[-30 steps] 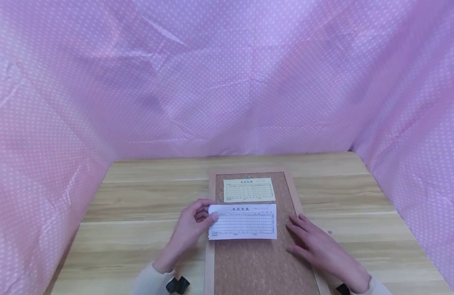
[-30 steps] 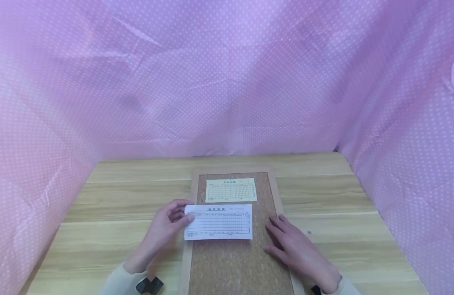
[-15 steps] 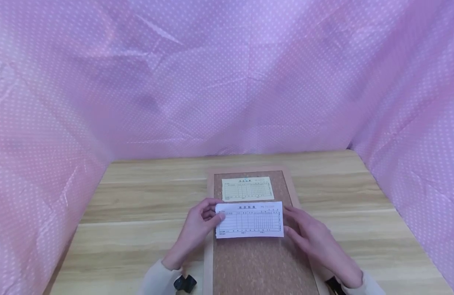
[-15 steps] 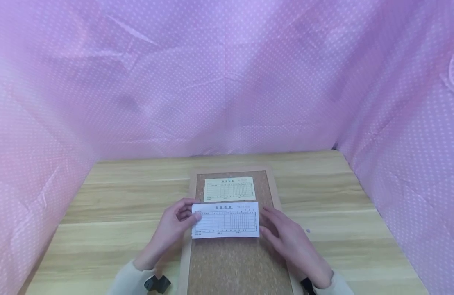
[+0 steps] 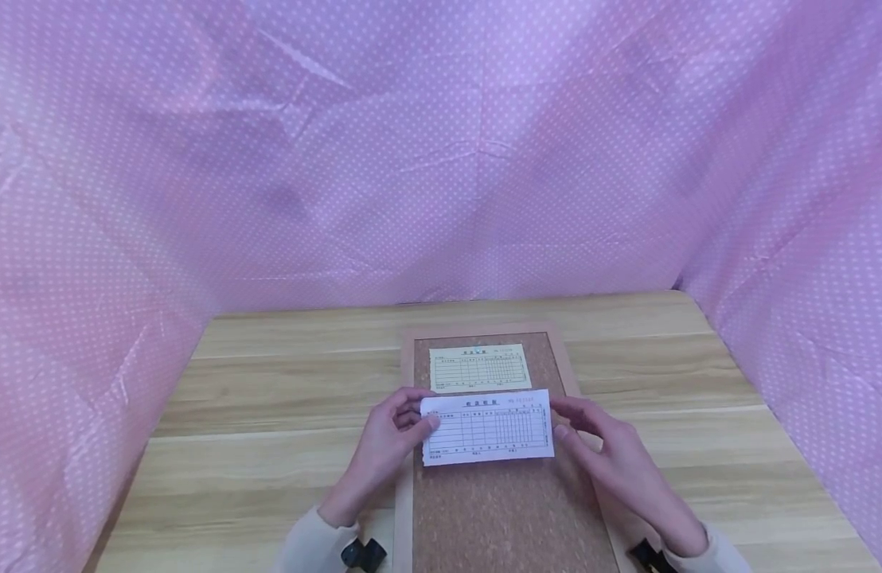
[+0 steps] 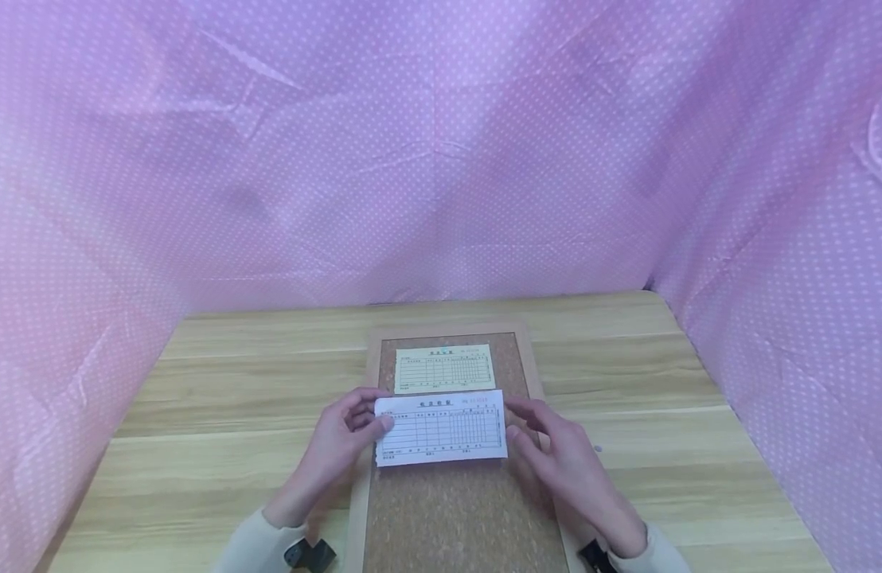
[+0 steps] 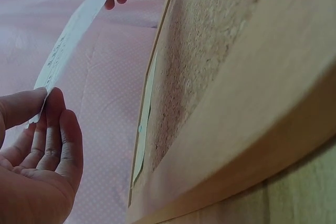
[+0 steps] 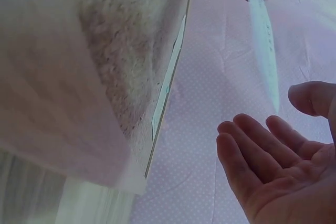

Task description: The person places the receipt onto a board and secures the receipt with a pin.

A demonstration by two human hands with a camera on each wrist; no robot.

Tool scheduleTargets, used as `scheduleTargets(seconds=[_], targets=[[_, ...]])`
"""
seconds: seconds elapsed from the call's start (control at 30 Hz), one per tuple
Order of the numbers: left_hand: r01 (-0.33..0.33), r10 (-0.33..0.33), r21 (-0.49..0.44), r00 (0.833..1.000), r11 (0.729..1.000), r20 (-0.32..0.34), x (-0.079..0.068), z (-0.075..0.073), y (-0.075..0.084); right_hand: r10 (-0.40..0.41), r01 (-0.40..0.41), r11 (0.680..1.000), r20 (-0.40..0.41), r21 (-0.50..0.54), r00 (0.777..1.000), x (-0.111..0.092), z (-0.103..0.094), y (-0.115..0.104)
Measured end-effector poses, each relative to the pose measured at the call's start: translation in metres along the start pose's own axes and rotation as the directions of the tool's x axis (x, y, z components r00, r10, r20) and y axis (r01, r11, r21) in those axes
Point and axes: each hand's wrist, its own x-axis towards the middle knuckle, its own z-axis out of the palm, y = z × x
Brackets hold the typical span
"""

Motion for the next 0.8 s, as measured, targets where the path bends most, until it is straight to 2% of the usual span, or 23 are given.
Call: scheduleTargets(seconds=[0.27, 0.8], targets=[[0.007, -0.007, -0.017, 1.000, 1.000, 0.001, -0.0010, 0.0012, -0.0002, -0.017, 0.015, 0.994, 0.012, 0.107, 1.000, 0.0022, -0.0001, -0.0024], [0.001, -0.001, -0.006, 1.000, 1.000, 0.009, -0.0044, 0.0039, 0.0009, -0.026, 0.029, 0.995, -0.040, 0.091, 0.999, 0.0020, 0.0057, -0.0032]])
